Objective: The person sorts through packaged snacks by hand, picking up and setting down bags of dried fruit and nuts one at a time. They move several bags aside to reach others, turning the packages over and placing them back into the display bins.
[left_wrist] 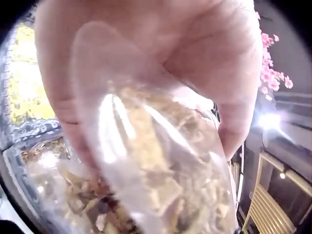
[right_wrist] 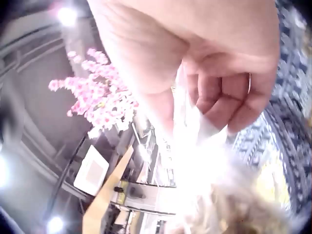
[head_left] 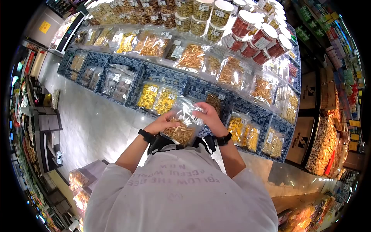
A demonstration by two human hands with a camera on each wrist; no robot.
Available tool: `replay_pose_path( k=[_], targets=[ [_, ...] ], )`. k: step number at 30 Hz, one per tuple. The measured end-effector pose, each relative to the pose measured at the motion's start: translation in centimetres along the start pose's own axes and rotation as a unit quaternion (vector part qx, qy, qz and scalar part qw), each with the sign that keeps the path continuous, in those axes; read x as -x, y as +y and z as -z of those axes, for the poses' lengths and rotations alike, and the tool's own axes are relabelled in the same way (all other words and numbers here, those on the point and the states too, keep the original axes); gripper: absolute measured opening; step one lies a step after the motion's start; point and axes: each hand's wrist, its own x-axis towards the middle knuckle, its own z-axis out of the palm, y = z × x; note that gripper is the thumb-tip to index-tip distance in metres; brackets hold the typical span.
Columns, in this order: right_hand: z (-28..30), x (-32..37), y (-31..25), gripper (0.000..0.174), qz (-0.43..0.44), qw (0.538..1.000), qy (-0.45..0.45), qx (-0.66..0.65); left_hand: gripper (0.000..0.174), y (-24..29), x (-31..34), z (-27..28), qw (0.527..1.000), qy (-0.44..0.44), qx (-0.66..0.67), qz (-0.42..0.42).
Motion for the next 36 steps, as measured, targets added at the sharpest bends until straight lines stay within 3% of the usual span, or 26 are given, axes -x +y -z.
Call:
replay_pose_path(
  k=[2, 4, 5, 7, 9, 11, 13, 16, 17, 19, 21, 23, 27, 29, 31, 34, 36],
  targets=[
    [-0.4, -1.5, 2.2, 0.037, -0.015, 0.999, 0.013, -0.05, 0.054, -2.5, -0.3, 1.3, 0.997, 0.058, 0.041, 0.019],
    [-0.3, -2.9, 4.2, 0.05, -0.216, 0.937, -0.029, -0.273, 0.048, -3.0, 0.0, 1.5, 0.979, 0.12, 0.162, 0.035],
    [-0.7, -2.7, 5.0, 0.062, -0.196, 0.961, -0.066, -0.185, 0.046, -2.5, 0.1, 1.3, 0.97, 0.158, 0.181, 0.02],
    [-3.4, -1.4, 3.8, 0.06, -0.229, 0.973, -0.013, -0.036, 0.046, -3.2, -0.3, 1.8, 0.966, 0.217, 0.143, 0.005],
    [-4.1, -1.0, 5.0, 0.054, -0.234, 0.972, -0.021, -0.016, 0.051, -5.9, -1.7, 3.3, 0.964, 0.251, 0.083, 0.0],
    [-4.1, -1.6, 8.2, 0.054, -0.109, 0.993, -0.034, 0.014, 0.055, -4.1, -1.5, 1.8, 0.971, 0.23, 0.054, -0.045],
    [-4.0, -2.2, 8.1, 0.058, -0.091, 0.996, 0.002, 0.016, 0.06, -2.6, -1.4, 0.9, 0.968, 0.214, -0.014, -0.129],
    [-3.4, -2.3, 7.9, 0.062, 0.096, 0.995, 0.013, -0.001, 0.064, -1.5, -1.1, 1.7, 0.957, 0.194, -0.074, -0.2],
    [-3.6, -2.3, 7.9, 0.062, 0.094, 0.995, 0.013, 0.004, 0.065, -1.4, -1.0, 2.2, 0.945, 0.176, -0.122, -0.248],
    [-4.2, -3.1, 7.5, 0.063, 0.153, 0.985, 0.074, 0.02, 0.066, -2.5, -1.5, 3.6, 0.949, 0.17, -0.107, -0.243],
    [-3.5, -4.4, 12.1, 0.056, 0.142, 0.987, 0.076, 0.005, 0.067, -5.0, -2.3, 5.6, 0.93, 0.159, -0.307, -0.124],
    [-2.9, -4.4, 13.5, 0.052, 0.04, 0.989, 0.108, 0.095, 0.068, -5.6, -2.8, 6.8, 0.929, 0.123, -0.318, -0.145],
    [-5.4, -4.6, 7.9, 0.045, 0.005, 0.981, 0.129, 0.145, 0.069, -2.5, -2.4, 9.0, 0.935, 0.115, -0.268, -0.202],
    [-7.1, -6.7, 6.0, 0.039, -0.065, 0.981, 0.12, 0.135, 0.072, -0.6, -1.1, 11.7, 0.973, 0.115, -0.185, -0.07],
    [-11.0, -9.3, 4.0, 0.041, -0.1, 0.987, 0.103, 0.078, 0.072, 0.9, 0.7, 15.5, 0.968, 0.108, -0.193, -0.12],
    [-15.9, -14.1, 4.9, 0.045, -0.166, 0.985, 0.035, 0.03, 0.064, -0.4, 3.6, 21.9, 0.95, 0.182, -0.227, -0.114],
    [-17.9, -17.8, 8.2, 0.052, -0.233, 0.97, -0.069, 0.007, 0.06, -2.3, 5.5, 26.0, 0.945, 0.22, -0.207, -0.127]
  ],
)
